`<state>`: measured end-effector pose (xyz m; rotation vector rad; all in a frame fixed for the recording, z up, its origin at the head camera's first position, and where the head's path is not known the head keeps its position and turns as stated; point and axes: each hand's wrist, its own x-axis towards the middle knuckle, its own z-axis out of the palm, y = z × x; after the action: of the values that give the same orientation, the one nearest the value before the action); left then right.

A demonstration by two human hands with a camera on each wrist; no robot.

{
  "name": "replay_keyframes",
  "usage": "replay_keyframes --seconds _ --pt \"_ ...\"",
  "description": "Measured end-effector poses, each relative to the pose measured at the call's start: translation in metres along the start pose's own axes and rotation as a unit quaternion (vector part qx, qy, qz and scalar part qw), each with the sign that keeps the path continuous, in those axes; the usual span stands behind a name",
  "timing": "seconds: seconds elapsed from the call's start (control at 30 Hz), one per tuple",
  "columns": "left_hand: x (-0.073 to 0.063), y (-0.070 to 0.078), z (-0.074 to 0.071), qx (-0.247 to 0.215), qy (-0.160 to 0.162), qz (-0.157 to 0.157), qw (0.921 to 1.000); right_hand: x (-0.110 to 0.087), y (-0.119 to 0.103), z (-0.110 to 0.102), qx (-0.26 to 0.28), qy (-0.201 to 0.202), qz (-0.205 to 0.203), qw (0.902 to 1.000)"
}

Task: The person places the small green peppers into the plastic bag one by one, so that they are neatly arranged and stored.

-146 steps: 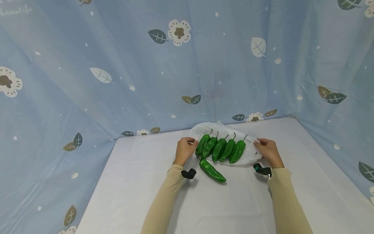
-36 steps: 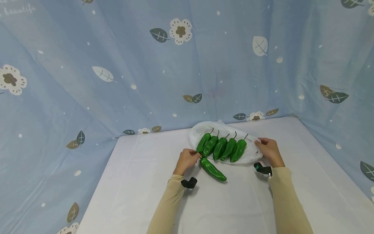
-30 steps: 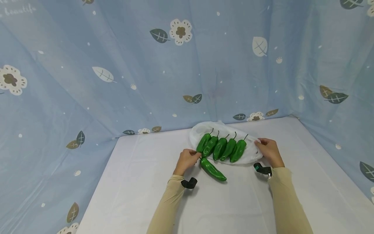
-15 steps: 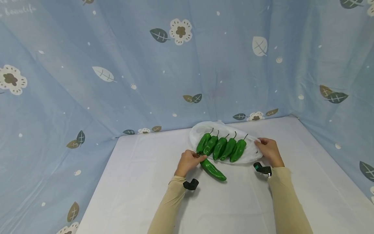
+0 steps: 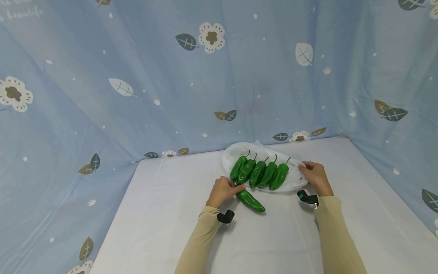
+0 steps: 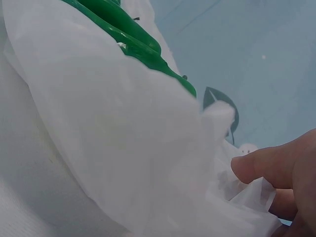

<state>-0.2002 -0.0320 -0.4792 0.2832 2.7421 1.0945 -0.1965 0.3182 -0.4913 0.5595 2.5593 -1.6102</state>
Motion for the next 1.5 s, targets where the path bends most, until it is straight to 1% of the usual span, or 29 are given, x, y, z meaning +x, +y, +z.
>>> replay_keyframes --seconds 0.13,0.3,0.43,0.63,0.93,1.33,1.5 --pt "0.0 0.002 0.0 0.015 -0.006 -0.007 0.9998 0.0 -0.001 0.0 -0.001 0.0 0.003 1.0" --pt "0.001 0.004 -0.001 0.03 -0.021 -0.024 0.9991 0.001 0.0 0.0 -0.004 0.002 0.007 1.0" --pt "0.001 0.004 -0.002 0.024 -0.025 -0.033 0.9989 0.002 0.0 0.001 -0.004 0.001 0.003 1.0" --pt "0.0 0.002 -0.002 0.009 -0.029 -0.037 0.9989 0.001 0.001 0.001 -0.006 0.002 0.0 1.0" --pt "0.0 -0.003 -0.008 0.004 -0.041 -0.047 0.998 0.003 0.002 0.001 -0.002 -0.001 0.002 1.0" --pt "-0.005 -0.006 -0.021 0.002 -0.023 -0.064 0.9977 0.001 0.001 0.0 0.0 -0.003 0.003 1.0" --pt "-0.006 -0.007 -0.027 -0.013 -0.015 -0.065 0.9977 0.001 0.001 0.0 0.002 -0.003 0.002 1.0"
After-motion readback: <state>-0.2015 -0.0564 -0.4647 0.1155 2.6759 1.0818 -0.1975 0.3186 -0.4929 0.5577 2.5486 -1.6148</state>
